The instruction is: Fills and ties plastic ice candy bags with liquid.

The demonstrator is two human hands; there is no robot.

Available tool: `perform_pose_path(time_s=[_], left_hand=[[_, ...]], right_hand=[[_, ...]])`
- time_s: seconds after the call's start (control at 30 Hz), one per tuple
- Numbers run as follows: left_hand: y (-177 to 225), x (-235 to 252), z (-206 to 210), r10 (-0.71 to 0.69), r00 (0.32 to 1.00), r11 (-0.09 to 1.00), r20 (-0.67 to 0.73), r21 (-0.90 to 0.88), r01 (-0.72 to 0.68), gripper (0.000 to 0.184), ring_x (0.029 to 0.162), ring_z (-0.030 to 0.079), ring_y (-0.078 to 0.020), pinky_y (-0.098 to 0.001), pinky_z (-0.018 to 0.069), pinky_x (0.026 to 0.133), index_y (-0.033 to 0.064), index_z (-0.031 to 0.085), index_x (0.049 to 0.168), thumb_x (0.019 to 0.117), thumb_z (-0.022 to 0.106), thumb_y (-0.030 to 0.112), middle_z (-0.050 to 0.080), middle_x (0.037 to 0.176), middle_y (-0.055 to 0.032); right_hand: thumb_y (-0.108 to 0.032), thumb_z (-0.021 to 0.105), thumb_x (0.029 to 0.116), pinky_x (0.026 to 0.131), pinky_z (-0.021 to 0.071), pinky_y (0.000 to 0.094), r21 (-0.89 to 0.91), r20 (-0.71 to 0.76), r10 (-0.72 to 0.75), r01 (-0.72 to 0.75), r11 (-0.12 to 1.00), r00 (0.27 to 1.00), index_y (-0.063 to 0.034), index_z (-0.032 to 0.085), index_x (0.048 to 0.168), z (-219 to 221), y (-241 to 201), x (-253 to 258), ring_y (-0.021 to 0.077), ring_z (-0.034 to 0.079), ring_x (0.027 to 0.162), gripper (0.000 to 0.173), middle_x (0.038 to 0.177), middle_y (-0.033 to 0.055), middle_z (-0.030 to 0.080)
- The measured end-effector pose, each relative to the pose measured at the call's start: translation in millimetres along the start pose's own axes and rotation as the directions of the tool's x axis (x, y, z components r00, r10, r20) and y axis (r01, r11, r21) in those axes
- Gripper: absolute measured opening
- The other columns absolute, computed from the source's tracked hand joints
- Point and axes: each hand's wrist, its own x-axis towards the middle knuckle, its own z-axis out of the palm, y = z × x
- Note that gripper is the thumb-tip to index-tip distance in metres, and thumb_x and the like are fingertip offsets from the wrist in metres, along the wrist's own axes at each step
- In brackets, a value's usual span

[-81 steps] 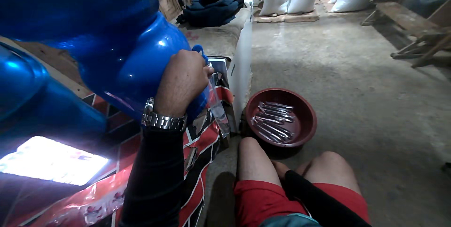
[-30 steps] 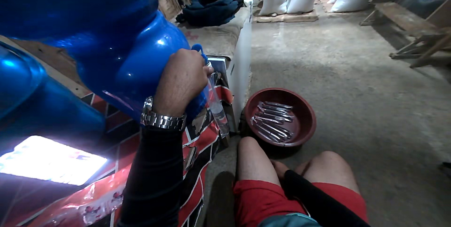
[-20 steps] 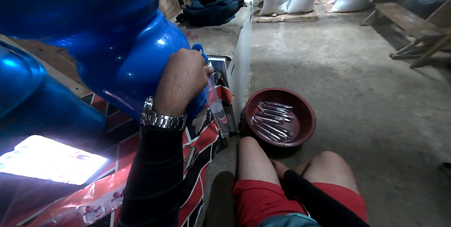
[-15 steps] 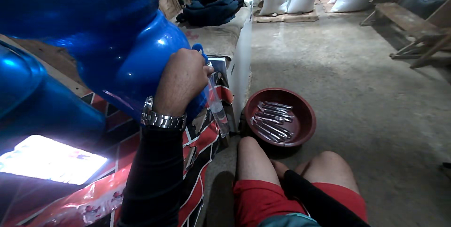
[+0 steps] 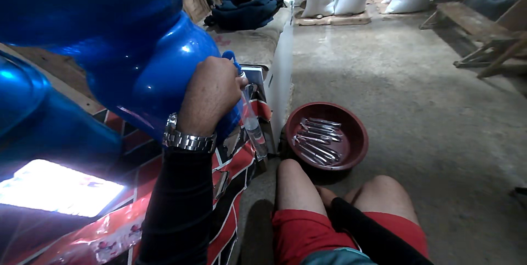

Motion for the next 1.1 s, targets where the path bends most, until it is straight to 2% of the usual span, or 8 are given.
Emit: perform_pose_path(time_s=[0.13,0.27,0.37,0.43,0.63,0.93,1.03,1.1], left_hand=[[0.9,-0.6,-0.5,0.008,1.000,1.000,-0.003,0.012,-0.008,0.039,0.083,0.067,-0.0341,-0.0573,0.0522,0.072,0.0066,0.066,0.075,0.1014,0.064,0.035,0.066,0.080,-0.0142],[-1.0,-1.1,-0.2,0.030,0.999,1.000,-0.022,-0.003,-0.030,0.039,0.080,0.066,-0.0339,-0.0579,0.0520,0.069,0.0063,0.066,0.073,0.1004,0.065,0.034,0.065,0.077,-0.0143],[-1.4,-2.8,1.4,0.035,0.998,0.999,-0.043,-0.020,-0.036,0.038,0.077,0.066,-0.0311,-0.0554,0.0519,0.068,0.0073,0.066,0.073,0.1010,0.065,0.034,0.064,0.075,-0.0122],[0.4,-5.5,1.9,0.031,0.997,0.999,-0.065,-0.030,-0.033,0.038,0.077,0.066,-0.0320,-0.0555,0.0519,0.069,0.0066,0.065,0.073,0.1016,0.064,0.032,0.064,0.075,-0.0130],[0.3,-8.9,3.2,0.031,0.987,0.996,-0.155,-0.074,-0.043,0.038,0.077,0.067,-0.0305,-0.0545,0.0518,0.071,0.0064,0.068,0.077,0.1036,0.061,0.032,0.066,0.076,-0.0124],[2.0,-7.1,2.3,0.003,0.992,0.997,-0.126,-0.070,-0.012,0.037,0.081,0.068,-0.0318,-0.0562,0.0522,0.073,0.0059,0.069,0.079,0.1036,0.061,0.033,0.067,0.079,-0.0136],[1.4,-6.2,2.6,0.013,0.993,0.997,-0.120,-0.070,-0.021,0.038,0.079,0.067,-0.0320,-0.0559,0.0520,0.072,0.0057,0.067,0.077,0.1036,0.061,0.033,0.066,0.078,-0.0136],[1.3,-5.6,1.8,0.021,0.994,0.998,-0.106,-0.059,-0.028,0.038,0.079,0.066,-0.0321,-0.0563,0.0518,0.072,0.0056,0.067,0.078,0.1041,0.061,0.033,0.065,0.077,-0.0137]], right_hand=[[-0.040,0.059,0.1003,0.109,0.0473,0.0584,-0.015,-0.028,-0.064,0.064,0.998,0.998,-0.0176,0.062,0.140,1.3,3.2,-2.6,0.0324,0.063,0.126,0.046,0.133,0.0144,0.068],[-0.025,0.056,0.1053,0.115,0.0407,0.0533,0.069,0.056,-0.041,0.037,0.997,0.998,-0.0022,0.054,0.145,-28.8,-46.2,-72.6,0.0380,0.055,0.134,0.046,0.142,0.0246,0.058],[-0.034,0.063,0.0979,0.101,0.0525,0.0576,0.072,-0.008,-0.109,0.109,0.991,0.994,-0.0065,0.063,0.136,-3.9,-4.3,-12.4,0.0364,0.067,0.117,0.047,0.125,0.0213,0.069],[-0.035,0.065,0.0983,0.105,0.0498,0.0588,0.072,0.007,-0.067,0.066,0.995,0.998,-0.0104,0.062,0.139,4.4,6.2,6.0,0.0355,0.065,0.120,0.047,0.128,0.0191,0.068],[-0.028,0.059,0.1022,0.109,0.0441,0.0600,0.025,0.022,-0.059,0.059,0.998,0.998,-0.0019,0.062,0.137,-16.4,-30.1,-49.6,0.0396,0.060,0.127,0.044,0.134,0.0230,0.065],[-0.032,0.059,0.1018,0.112,0.0403,0.0632,0.050,-0.029,-0.035,0.036,0.998,0.999,-0.0005,0.062,0.137,-7.6,-22.5,-41.8,0.0437,0.057,0.130,0.047,0.135,0.0275,0.062],[-0.042,0.062,0.0981,0.110,0.0464,0.0587,-0.014,-0.004,-0.054,0.054,0.998,0.999,-0.0176,0.064,0.138,-3.2,0.9,-4.3,0.0322,0.062,0.127,0.047,0.132,0.0139,0.068],[-0.042,0.061,0.0989,0.111,0.0454,0.0578,-0.023,0.030,-0.051,0.051,0.998,0.998,-0.0189,0.062,0.140,-8.1,-2.4,-6.9,0.0309,0.061,0.129,0.047,0.134,0.0126,0.068]])
